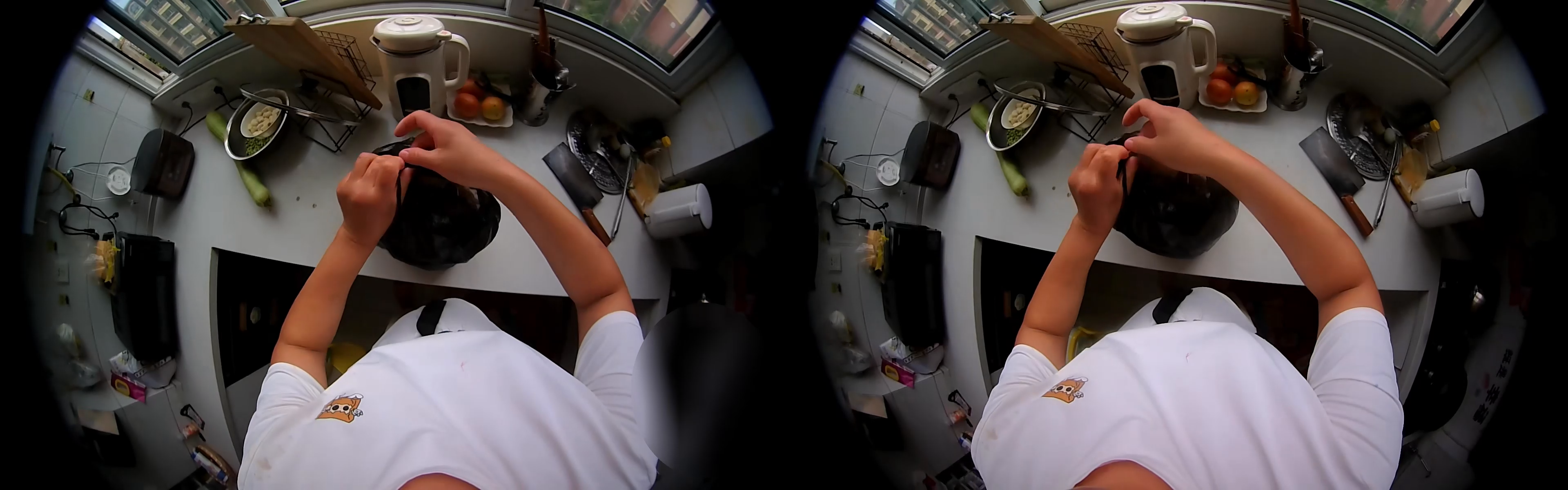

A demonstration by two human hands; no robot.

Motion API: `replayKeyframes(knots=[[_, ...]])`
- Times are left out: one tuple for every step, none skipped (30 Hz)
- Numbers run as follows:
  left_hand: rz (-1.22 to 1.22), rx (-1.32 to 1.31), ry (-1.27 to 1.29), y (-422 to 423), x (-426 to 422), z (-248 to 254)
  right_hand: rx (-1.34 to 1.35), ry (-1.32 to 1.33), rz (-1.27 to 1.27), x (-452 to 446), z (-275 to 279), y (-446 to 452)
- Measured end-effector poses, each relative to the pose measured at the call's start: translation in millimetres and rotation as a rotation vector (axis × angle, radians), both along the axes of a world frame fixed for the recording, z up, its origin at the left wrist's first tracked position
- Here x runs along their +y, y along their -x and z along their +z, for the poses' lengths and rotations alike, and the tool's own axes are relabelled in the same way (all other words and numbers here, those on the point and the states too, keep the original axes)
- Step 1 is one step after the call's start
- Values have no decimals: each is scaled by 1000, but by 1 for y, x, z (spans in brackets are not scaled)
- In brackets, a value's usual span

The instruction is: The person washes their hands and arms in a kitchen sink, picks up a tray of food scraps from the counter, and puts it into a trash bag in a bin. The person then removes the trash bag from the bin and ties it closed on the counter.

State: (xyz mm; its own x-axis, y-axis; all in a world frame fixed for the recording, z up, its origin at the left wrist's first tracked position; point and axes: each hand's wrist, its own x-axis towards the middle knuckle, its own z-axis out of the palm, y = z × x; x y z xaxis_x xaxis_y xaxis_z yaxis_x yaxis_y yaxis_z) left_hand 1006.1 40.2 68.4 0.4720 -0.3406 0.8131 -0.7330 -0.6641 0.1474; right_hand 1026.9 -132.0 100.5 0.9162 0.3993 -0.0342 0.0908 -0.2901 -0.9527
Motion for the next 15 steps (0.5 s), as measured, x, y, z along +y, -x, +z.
replayKeyframes(knots=[[11,10,-13,1,0,2,-23,-24,-3,-1,1,1],[23,22,-26,2,1,4,-46,-47,-5,-2,2,3],[32,43,-29,4,1,6,-188,6,-33,-1,2,4],[39,65,-30,7,1,8,-329,60,-62,-1,3,6],[46,86,-31,10,1,8,-470,114,-92,-2,4,8],[48,79,-24,12,2,8,-592,160,-136,-2,5,8],[49,70,-18,13,4,8,-716,206,-183,-3,7,8],[49,62,-12,14,5,9,-838,253,-231,-3,7,8],[52,49,-34,15,6,10,-882,250,-242,-4,4,8],[55,34,-55,16,6,13,-928,248,-253,-4,0,6],[58,18,-76,17,6,15,-976,245,-264,-4,-4,5],[73,47,-90,19,5,17,-988,277,-266,-4,-6,5],[89,77,-105,21,5,19,-1000,309,-267,-4,-8,5],[106,112,-121,25,4,18,-1006,339,-265,-5,-13,5],[105,167,-136,29,4,15,-999,378,-285,-8,-24,-2]])
